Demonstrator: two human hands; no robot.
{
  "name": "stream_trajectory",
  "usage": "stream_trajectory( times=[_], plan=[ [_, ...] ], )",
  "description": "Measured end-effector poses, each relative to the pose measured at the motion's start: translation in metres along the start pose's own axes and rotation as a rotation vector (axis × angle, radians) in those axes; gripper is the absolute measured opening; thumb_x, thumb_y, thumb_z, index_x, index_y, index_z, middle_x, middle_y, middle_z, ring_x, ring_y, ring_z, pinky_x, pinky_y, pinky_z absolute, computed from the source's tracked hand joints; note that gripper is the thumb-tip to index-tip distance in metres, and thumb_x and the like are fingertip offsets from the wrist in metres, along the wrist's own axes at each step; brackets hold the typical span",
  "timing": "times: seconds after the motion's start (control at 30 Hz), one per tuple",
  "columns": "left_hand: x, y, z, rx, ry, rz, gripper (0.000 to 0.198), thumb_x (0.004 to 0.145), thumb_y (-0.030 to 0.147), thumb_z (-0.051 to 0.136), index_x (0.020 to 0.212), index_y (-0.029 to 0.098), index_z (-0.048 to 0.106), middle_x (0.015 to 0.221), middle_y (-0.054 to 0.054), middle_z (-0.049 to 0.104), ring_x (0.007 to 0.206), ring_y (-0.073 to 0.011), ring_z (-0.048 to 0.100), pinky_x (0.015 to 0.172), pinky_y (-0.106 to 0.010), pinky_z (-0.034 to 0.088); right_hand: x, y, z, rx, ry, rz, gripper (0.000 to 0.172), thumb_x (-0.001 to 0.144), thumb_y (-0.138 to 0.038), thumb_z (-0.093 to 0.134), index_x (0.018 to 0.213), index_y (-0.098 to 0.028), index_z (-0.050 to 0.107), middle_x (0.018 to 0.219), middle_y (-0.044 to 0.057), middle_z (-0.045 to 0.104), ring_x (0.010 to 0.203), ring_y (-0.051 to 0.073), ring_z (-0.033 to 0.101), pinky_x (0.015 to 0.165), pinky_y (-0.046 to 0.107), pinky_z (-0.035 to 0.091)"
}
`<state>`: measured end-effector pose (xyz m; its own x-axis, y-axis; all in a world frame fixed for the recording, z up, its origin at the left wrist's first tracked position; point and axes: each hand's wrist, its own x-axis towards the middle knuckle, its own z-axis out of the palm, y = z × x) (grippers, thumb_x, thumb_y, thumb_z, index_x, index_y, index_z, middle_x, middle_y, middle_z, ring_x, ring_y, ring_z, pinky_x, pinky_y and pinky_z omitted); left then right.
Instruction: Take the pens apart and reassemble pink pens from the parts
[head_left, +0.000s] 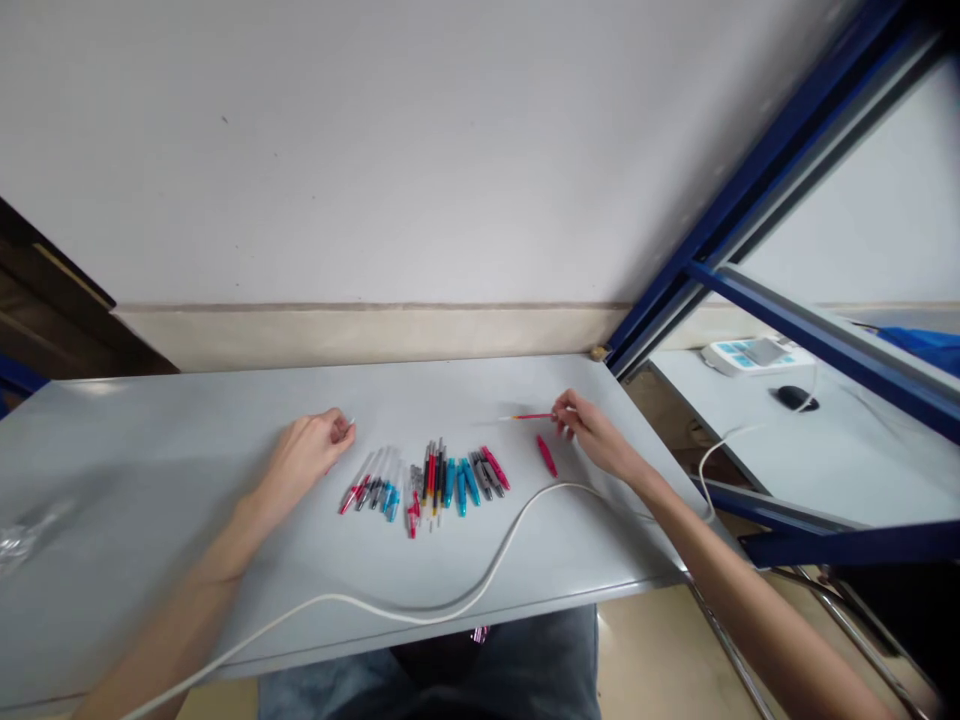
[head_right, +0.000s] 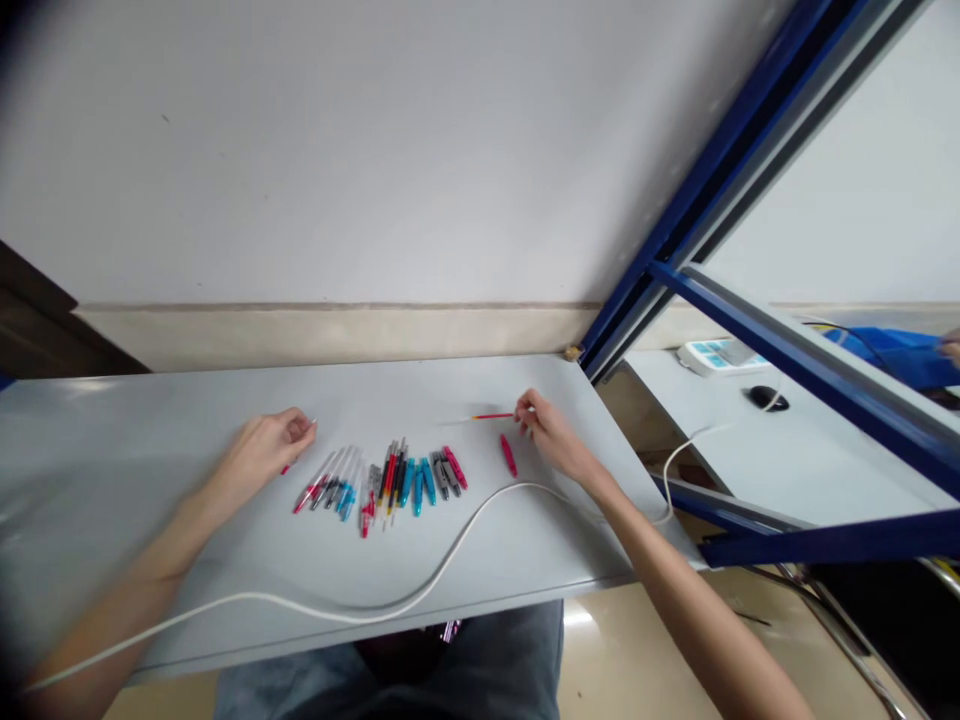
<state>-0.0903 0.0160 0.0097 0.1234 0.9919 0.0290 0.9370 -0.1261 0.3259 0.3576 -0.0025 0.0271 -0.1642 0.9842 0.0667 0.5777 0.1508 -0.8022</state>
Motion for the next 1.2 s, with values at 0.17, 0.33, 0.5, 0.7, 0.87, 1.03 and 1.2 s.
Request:
stream_trajectory(
  times=[0.17,0.33,0.5,0.7,0.87,1.03,1.2],
  plan=[
    [0.012,0.011,-0.005,-0.048,0.078,0.000,0.029,0.090,0.046,0.047,0.082,0.024,0.063,0.063,0.000,0.068,0.060,-0.0185,0.062,0.063,-0.028,0.039,-0.037,0.004,0.016,0.148,-0.043,0.074,0.018,0.101,-0.038,0.038,0.094,-0.023,0.044,0.084,0.004,0.064,0.071,0.018,0.062,0.067,0.033,0.053],
    [0.018,0.031,-0.009,-0.141,0.249,0.065,0.029,0.090,0.046,0.050,0.083,0.022,0.064,0.071,-0.001,0.071,0.065,-0.0175,0.065,0.067,-0.027,0.044,-0.041,-0.021,0.041,0.164,-0.050,0.047,0.019,0.102,-0.039,0.035,0.095,-0.023,0.044,0.097,0.008,0.065,0.082,0.021,0.065,0.062,0.032,0.051],
    [0.017,0.047,0.000,-0.256,0.362,0.121,0.025,0.091,0.041,0.052,0.089,0.021,0.066,0.080,-0.001,0.074,0.072,-0.0157,0.069,0.074,-0.025,0.049,-0.037,-0.027,0.055,0.196,-0.097,0.028,0.015,0.101,-0.035,0.036,0.095,-0.024,0.043,0.079,0.002,0.062,0.068,0.019,0.061,0.061,0.032,0.050],
    [0.013,0.055,0.016,-0.375,0.410,0.321,0.020,0.095,0.031,0.053,0.104,0.020,0.067,0.092,-0.002,0.073,0.082,-0.0151,0.069,0.084,-0.025,0.051,0.019,-0.029,0.069,0.244,0.011,-0.037,0.016,0.097,-0.038,0.044,0.090,-0.023,0.044,0.080,0.001,0.063,0.068,0.016,0.058,0.061,0.028,0.046],
    [0.008,0.056,0.024,-0.431,0.320,0.501,0.017,0.101,0.028,0.049,0.104,0.019,0.063,0.096,-0.005,0.066,0.090,-0.0169,0.066,0.083,-0.028,0.051,0.068,-0.026,0.097,0.400,0.120,-0.152,0.020,0.092,-0.039,0.052,0.084,-0.022,0.049,0.074,0.001,0.059,0.067,0.015,0.052,0.063,0.028,0.042],
    [0.004,0.058,0.028,-0.384,0.308,0.533,0.015,0.103,0.026,0.047,0.107,0.020,0.060,0.100,-0.006,0.065,0.093,-0.0191,0.063,0.085,-0.032,0.049,0.065,-0.022,0.115,0.336,0.174,-0.169,0.016,0.092,-0.034,0.053,0.083,-0.020,0.054,0.074,-0.002,0.051,0.064,0.014,0.043,0.062,0.028,0.036],
    [0.004,0.060,0.029,-0.349,0.320,0.559,0.015,0.104,0.026,0.046,0.107,0.019,0.060,0.101,-0.007,0.066,0.093,-0.0199,0.061,0.085,-0.033,0.047,0.058,-0.027,0.115,0.246,0.105,-0.175,0.013,0.092,-0.030,0.051,0.085,-0.019,0.054,0.077,-0.002,0.051,0.063,0.014,0.041,0.062,0.028,0.034]
  ],
)
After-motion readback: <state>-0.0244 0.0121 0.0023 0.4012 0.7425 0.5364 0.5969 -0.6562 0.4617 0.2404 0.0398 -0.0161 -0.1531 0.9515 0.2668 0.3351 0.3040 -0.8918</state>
